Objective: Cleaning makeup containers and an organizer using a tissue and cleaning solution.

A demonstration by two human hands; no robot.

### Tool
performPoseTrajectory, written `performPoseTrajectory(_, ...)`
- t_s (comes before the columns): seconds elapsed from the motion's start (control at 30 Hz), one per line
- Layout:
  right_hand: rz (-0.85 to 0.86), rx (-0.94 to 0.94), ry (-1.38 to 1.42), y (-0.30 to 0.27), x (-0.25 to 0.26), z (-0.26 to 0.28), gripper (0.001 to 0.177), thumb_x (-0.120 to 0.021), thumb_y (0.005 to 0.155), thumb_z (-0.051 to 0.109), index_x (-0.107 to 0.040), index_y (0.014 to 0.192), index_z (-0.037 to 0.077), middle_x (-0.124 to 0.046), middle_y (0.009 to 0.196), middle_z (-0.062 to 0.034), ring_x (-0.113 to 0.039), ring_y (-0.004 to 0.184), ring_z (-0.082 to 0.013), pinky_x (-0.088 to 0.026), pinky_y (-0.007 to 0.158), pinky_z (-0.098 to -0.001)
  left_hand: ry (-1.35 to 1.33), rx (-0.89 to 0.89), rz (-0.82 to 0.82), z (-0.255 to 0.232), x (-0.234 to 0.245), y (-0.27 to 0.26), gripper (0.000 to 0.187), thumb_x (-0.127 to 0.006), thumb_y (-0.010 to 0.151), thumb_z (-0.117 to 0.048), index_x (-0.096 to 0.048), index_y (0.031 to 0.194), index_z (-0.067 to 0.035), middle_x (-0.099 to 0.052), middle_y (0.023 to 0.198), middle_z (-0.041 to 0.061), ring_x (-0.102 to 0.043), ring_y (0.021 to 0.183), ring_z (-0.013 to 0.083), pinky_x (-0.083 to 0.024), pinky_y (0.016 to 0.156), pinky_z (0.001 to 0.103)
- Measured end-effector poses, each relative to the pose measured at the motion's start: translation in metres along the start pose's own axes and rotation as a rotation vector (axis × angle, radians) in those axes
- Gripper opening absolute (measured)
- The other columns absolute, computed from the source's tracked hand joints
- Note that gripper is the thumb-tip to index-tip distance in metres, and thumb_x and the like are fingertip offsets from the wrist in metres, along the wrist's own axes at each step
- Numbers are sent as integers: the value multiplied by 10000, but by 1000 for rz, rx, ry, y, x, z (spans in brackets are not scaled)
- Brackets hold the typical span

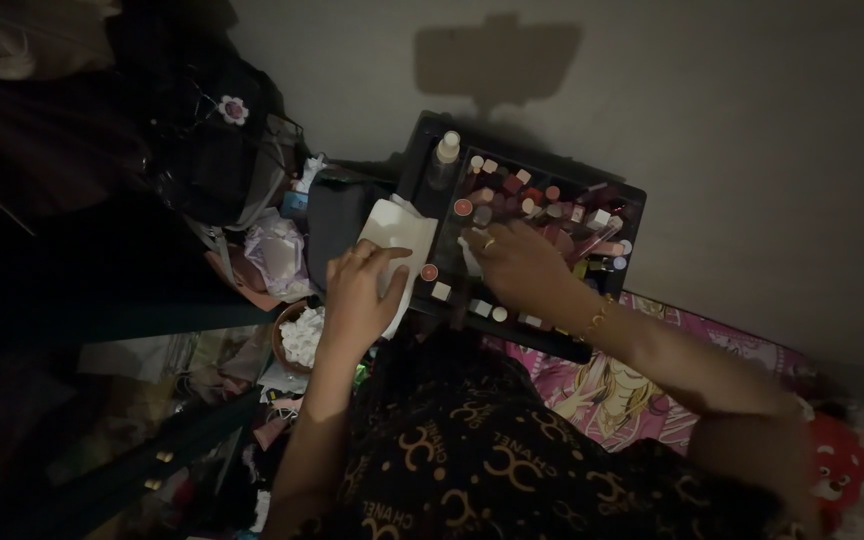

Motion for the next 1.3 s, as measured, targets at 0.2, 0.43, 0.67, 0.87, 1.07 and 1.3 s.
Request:
performPoseTrajectory(0.2,42,143,-145,1,-25,-12,404,-651,804,61,-656,1187,-65,-613,1274,-110,-620,1103,-268,-596,798,-358,-16,22,-18,10,0,-6,221,-680,948,-188,-765,1144,-129,-629,1011,73,-616,1002,261,-374,976,426)
performPoseTrajectory(0.43,146,113,-109,-2,-50,-18,349,-651,814,28,-667,1149,-70,-601,1246,-157,-663,1010,-281,-603,698,-315,-45,78,4,13,2,-9,236,-666,936,-194,-768,1140,-133,-659,1056,74,-621,989,258,-370,952,426)
performPoseTrajectory(0.67,90,80,-207,1,-45,-8,325,-651,781,68,-673,1093,-18,-700,1052,-135,-699,950,-267,-609,651,-329,-23,77,1,13,1,-11,242,-674,923,-202,-776,1132,-136,-654,1022,76,-620,1010,277,-361,958,432)
performPoseTrajectory(0.87,241,-2,-135,2,-41,-9,189,-640,813,57,-672,997,27,-716,851,-110,-732,740,-256,-569,492,-353,-21,57,24,11,-2,-10,226,-667,946,-202,-772,1131,-124,-639,961,64,-624,998,272,-360,982,433)
performPoseTrajectory(1.07,340,-90,-67,10,-42,-9,152,-631,841,59,-650,987,22,-722,838,-134,-734,668,-300,-565,500,-387,-38,50,35,15,-5,-10,210,-661,957,-196,-768,1118,-113,-644,934,67,-637,966,269,-357,961,438)
performPoseTrajectory(1.3,256,-152,43,9,-57,-11,251,-638,806,31,-603,1047,-30,-706,759,-178,-725,644,-343,-569,522,-417,-28,64,24,16,-3,-12,130,-665,929,-173,-763,973,-100,-660,923,84,-642,933,284,-364,917,428)
Point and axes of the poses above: each hand's wrist, its own y-axis towards the middle knuckle, its own x-axis out of the back of the hand, z = x × y, the point moved 1 cm from there along y, towards the middle knuckle
